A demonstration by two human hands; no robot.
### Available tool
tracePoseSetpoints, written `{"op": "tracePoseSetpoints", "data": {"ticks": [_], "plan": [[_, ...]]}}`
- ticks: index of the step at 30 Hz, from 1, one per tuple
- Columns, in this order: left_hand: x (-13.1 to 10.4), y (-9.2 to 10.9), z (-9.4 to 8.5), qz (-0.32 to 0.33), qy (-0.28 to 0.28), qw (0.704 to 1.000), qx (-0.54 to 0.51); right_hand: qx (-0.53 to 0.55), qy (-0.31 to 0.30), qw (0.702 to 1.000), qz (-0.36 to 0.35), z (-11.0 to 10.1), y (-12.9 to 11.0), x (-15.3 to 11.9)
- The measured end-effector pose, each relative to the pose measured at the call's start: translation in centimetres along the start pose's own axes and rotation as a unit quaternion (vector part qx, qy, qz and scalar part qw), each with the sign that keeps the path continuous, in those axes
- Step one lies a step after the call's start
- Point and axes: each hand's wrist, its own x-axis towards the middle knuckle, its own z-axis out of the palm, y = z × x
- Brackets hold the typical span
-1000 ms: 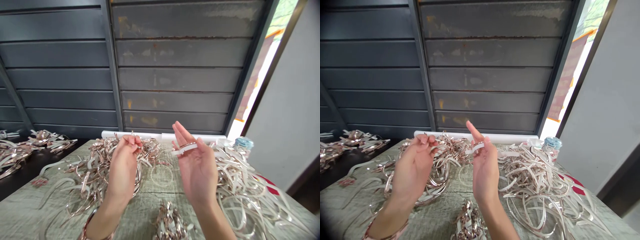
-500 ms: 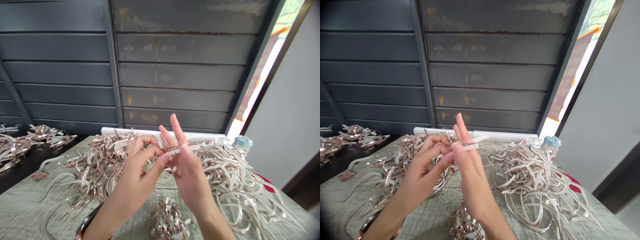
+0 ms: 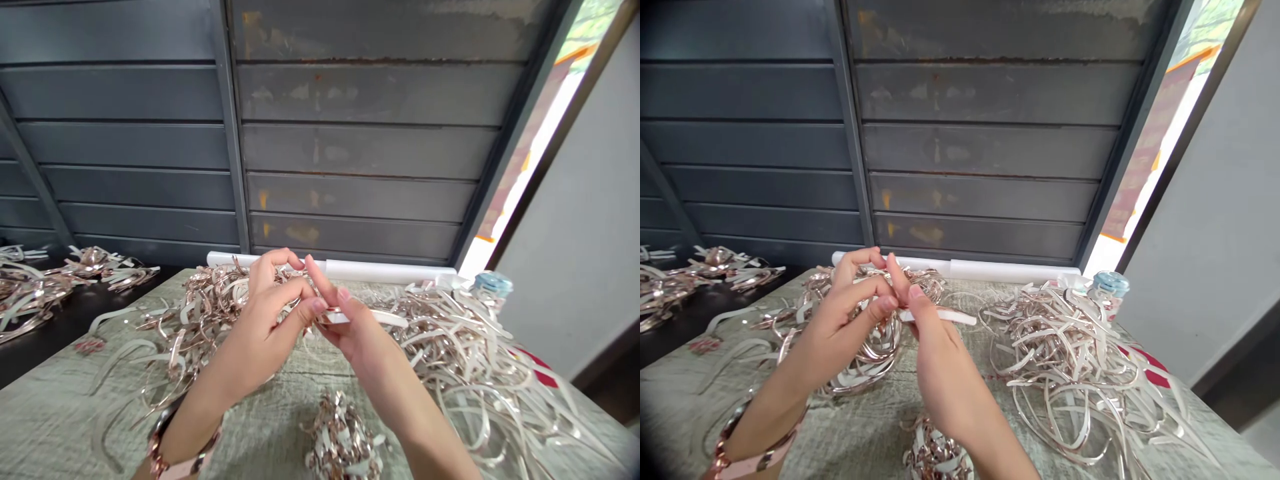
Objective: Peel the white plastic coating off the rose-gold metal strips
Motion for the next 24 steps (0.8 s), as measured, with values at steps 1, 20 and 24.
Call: {"op": "tracePoseSetpoints", "data": {"ticks": [1,20,24], "plan": [[0.0,-0.1,0.0,0.012,0.005,1.0,0.019,-0.009,0.004,1.0,0.001,-0.1,-0.3,-0.2],[1.6,-3.8,1.0,-0.079,0.083,0.993,0.005,0.214,0.031,0.969,-0.12,-1.7,-2.7,-1.6],[1.5,-3.1,1.2,-0.148,0.168,0.945,-0.24,0.231,0.085,0.957,-0.154,-1.5,-2.6,-1.4]]}}
